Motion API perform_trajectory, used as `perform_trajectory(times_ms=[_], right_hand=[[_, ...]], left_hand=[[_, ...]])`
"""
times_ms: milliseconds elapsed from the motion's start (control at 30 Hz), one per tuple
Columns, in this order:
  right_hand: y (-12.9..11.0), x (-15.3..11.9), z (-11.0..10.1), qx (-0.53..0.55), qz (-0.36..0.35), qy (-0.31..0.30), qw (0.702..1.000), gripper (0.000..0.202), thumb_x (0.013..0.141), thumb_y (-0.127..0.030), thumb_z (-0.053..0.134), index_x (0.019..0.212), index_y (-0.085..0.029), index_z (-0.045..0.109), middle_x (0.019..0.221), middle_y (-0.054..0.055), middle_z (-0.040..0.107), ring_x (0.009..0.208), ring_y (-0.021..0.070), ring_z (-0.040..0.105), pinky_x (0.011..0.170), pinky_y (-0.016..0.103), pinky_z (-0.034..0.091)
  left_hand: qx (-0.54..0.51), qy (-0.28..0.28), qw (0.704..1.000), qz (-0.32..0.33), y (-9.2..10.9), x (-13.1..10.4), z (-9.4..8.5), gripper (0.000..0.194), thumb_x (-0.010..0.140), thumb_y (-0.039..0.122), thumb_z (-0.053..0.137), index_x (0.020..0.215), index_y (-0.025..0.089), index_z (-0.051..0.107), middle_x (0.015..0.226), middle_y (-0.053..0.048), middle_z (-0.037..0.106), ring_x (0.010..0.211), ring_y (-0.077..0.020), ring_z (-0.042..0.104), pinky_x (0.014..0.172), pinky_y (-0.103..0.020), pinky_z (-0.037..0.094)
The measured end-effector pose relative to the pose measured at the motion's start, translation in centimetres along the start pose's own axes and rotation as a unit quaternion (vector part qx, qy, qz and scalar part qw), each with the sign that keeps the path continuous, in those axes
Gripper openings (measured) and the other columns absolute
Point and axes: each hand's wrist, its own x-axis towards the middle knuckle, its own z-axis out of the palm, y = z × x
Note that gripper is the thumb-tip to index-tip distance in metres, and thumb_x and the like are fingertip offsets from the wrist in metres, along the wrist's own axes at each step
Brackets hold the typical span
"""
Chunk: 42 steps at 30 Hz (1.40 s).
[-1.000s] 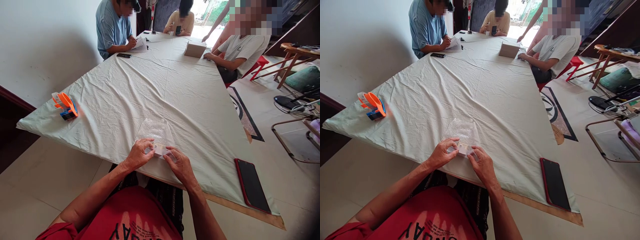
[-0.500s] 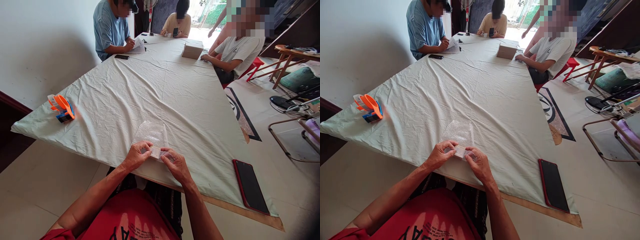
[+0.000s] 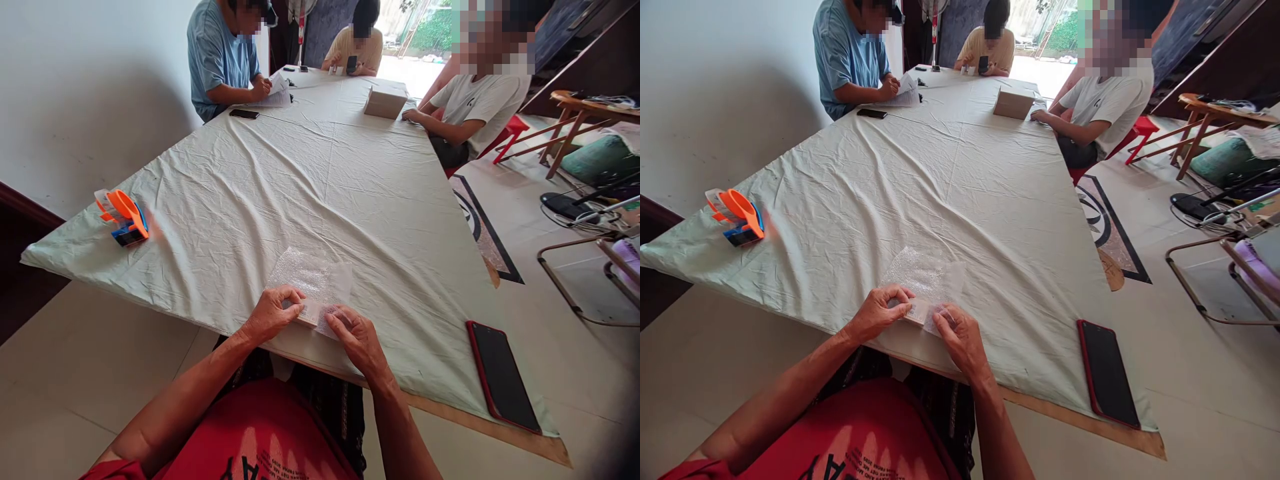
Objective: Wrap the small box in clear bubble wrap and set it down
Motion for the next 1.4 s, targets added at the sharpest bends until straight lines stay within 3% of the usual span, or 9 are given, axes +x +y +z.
perform_trajectory(times_ms=[233,333,467,533,700,967,1167,1267,1400], right_hand=[[1.7,-0.7,0.0,-0.065,0.014,0.056,0.996,0.037,0.09,-0.05,0.056,0.072,-0.019,0.066,0.074,0.004,0.07,0.067,0.0183,0.061,0.064,0.029,0.044],[2.0,-1.1,0.4,-0.132,-0.008,0.103,0.986,0.035,0.091,-0.049,0.055,0.074,-0.019,0.064,0.072,0.003,0.067,0.064,0.0175,0.06,0.063,0.029,0.043],[0.8,-2.1,1.3,-0.251,-0.13,0.232,0.931,0.021,0.095,-0.037,0.055,0.095,-0.019,0.065,0.09,0.007,0.07,0.077,0.0198,0.063,0.072,0.032,0.045],[-0.5,-2.8,1.9,-0.297,-0.205,0.249,0.899,0.011,0.096,-0.026,0.056,0.097,-0.02,0.065,0.096,0.008,0.072,0.086,0.0208,0.063,0.079,0.033,0.043],[-3.0,-3.5,3.4,-0.336,-0.276,0.169,0.885,0.017,0.094,-0.013,0.059,0.104,-0.021,0.069,0.105,0.006,0.075,0.1,0.0233,0.06,0.087,0.036,0.038],[-2.3,-1.8,3.4,-0.393,-0.284,0.073,0.871,0.03,0.095,-0.011,0.052,0.122,-0.015,0.065,0.125,0.01,0.07,0.112,0.0247,0.058,0.093,0.038,0.036],[-3.0,-1.0,2.7,-0.439,-0.272,0.027,0.856,0.031,0.094,-0.015,0.057,0.124,-0.021,0.063,0.12,0.009,0.069,0.103,0.0233,0.058,0.09,0.039,0.033],[-3.7,-0.4,2.7,-0.462,-0.269,0.009,0.845,0.029,0.092,-0.022,0.063,0.121,-0.024,0.064,0.116,0.008,0.068,0.099,0.024,0.057,0.088,0.039,0.033],[-4.5,0.3,2.5,-0.492,-0.269,-0.012,0.828,0.026,0.091,-0.023,0.065,0.117,-0.025,0.065,0.106,0.007,0.068,0.092,0.0232,0.056,0.084,0.038,0.032]], left_hand=[[0.019,-0.037,0.999,-0.02,-0.1,1.0,-0.2,0.006,0.076,0.017,0.066,0.071,0.018,0.066,0.086,-0.001,0.073,0.083,-0.0156,0.066,0.076,-0.024,0.048],[0.027,-0.044,0.998,-0.026,-0.1,1.2,-0.1,0.005,0.077,0.019,0.065,0.072,0.018,0.066,0.081,-0.001,0.072,0.079,-0.0149,0.065,0.072,-0.023,0.047],[0.033,-0.046,0.998,-0.022,-0.1,1.3,0.0,0.006,0.077,0.021,0.065,0.071,0.018,0.066,0.079,0.0,0.071,0.076,-0.0141,0.063,0.071,-0.023,0.045],[0.032,-0.045,0.998,-0.017,-0.1,1.4,0.0,0.006,0.077,0.021,0.065,0.072,0.018,0.066,0.078,0.0,0.07,0.075,-0.0138,0.062,0.071,-0.023,0.045],[0.047,-0.048,0.998,-0.013,0.0,1.5,-0.1,0.006,0.077,0.022,0.065,0.073,0.018,0.067,0.076,0.001,0.07,0.074,-0.0137,0.062,0.068,-0.023,0.044],[0.046,-0.055,0.997,-0.012,0.0,1.8,0.0,0.007,0.078,0.021,0.065,0.073,0.017,0.067,0.076,0.0,0.069,0.075,-0.0142,0.062,0.069,-0.024,0.046],[0.127,-0.038,0.991,0.015,0.5,0.9,-3.1,0.015,0.077,0.02,0.067,0.092,0.019,0.069,0.097,-0.002,0.071,0.089,-0.017,0.064,0.077,-0.026,0.047],[0.183,-0.015,0.983,-0.02,0.1,0.1,-4.8,0.009,0.081,0.019,0.062,0.087,0.019,0.068,0.091,-0.003,0.072,0.087,-0.0174,0.064,0.075,-0.026,0.046],[0.252,0.047,0.963,-0.077,-0.4,-0.4,-5.4,0.015,0.082,0.023,0.061,0.094,0.017,0.068,0.092,-0.004,0.071,0.074,-0.0161,0.062,0.07,-0.027,0.045]])
